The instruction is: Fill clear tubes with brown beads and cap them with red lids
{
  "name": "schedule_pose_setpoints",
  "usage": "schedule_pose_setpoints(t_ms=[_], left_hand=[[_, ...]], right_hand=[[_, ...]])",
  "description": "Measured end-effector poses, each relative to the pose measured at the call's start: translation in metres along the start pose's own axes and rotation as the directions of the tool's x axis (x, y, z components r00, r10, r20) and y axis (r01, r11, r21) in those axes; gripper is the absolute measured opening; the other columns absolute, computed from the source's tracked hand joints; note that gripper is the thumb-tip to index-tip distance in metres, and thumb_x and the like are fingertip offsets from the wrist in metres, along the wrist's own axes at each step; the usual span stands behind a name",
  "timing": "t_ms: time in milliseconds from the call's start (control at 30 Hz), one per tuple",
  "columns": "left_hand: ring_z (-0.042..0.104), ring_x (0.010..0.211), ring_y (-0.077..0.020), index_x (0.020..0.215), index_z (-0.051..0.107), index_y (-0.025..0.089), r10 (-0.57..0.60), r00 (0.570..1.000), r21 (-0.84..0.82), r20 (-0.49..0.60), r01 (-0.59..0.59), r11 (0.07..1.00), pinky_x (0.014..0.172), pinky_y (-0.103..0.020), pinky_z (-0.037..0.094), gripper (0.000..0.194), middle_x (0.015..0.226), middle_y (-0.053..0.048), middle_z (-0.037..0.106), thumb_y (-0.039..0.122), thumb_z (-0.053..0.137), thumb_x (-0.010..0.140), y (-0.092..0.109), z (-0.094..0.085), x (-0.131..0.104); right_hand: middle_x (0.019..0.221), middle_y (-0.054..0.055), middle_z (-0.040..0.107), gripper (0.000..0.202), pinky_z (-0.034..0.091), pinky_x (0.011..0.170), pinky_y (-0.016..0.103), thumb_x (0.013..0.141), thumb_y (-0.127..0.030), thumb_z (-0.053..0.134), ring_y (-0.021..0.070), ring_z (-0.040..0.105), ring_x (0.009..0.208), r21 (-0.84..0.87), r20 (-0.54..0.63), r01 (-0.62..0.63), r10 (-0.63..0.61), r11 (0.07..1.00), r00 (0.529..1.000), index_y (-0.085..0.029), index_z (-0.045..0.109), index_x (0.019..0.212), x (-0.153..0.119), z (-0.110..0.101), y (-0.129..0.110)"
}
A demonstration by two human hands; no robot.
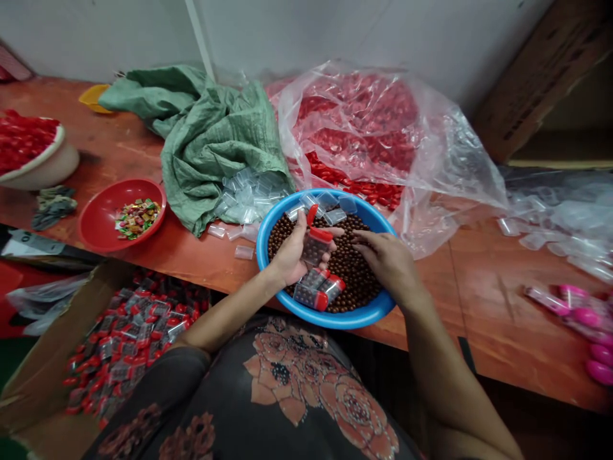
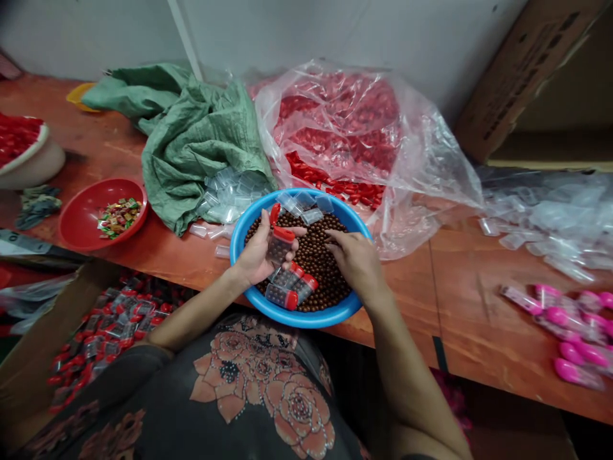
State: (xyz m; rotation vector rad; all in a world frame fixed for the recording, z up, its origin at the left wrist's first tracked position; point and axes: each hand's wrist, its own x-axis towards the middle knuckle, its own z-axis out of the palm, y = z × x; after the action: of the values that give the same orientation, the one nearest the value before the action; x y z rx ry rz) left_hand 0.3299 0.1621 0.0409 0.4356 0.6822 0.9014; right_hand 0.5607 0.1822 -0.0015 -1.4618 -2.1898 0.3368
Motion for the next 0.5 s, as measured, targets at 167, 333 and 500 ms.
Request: schedule_pose_setpoints(t_ms=[167, 333, 500], left_hand=[[0.058, 0.047, -0.0118, 0.108, 0.075, 0.011, 0.021, 0.999, 0.139, -0.050, -0.013, 0.990, 0.041, -0.022, 0.041, 0.081, 0.067, -0.009, 0.070, 0.075, 0.028, 0.093, -0.014, 0.008, 0.003], [0.056, 0.044, -0.0110, 0.101, 0.076, 0.012, 0.087, 0.988, 0.253, -0.131, -0.052, 0.966, 0.039, -0.022, 0.036, 0.075, 0.063, -0.007, 0.068, 0.075, 0.037, 0.090, -0.024, 0.016, 0.002], [0.052, 0.040, -0.0106, 0.094, 0.075, 0.012, 0.061, 0.985, 0.267, -0.162, -0.016, 0.964, 0.036, -0.021, 0.034, 0.074, 0.054, -0.003, 0.062, 0.078, 0.042, 0.086, -0.028, 0.020, -0.001]], right_hand=[[0.094, 0.003, 0.074, 0.022, 0.056, 0.083, 0.038, 0.088, -0.043, 0.067, 0.0199, 0.069, 0.087, 0.499, -0.213, -0.098, 0.231, 0.861, 0.949, -0.024, 0.074, 0.097, -0.004, -0.011, -0.054], [0.085, 0.002, 0.071, 0.014, 0.055, 0.077, 0.036, 0.086, -0.038, 0.071, 0.0185, 0.067, 0.081, 0.545, -0.329, 0.027, 0.185, 0.838, 0.926, -0.025, 0.074, 0.089, -0.007, -0.014, -0.082], [0.074, 0.000, 0.066, 0.018, 0.050, 0.064, 0.031, 0.092, -0.038, 0.065, 0.0159, 0.061, 0.068, 0.490, -0.209, 0.085, 0.022, 0.868, 0.978, -0.028, 0.078, 0.100, -0.015, -0.014, -0.082]])
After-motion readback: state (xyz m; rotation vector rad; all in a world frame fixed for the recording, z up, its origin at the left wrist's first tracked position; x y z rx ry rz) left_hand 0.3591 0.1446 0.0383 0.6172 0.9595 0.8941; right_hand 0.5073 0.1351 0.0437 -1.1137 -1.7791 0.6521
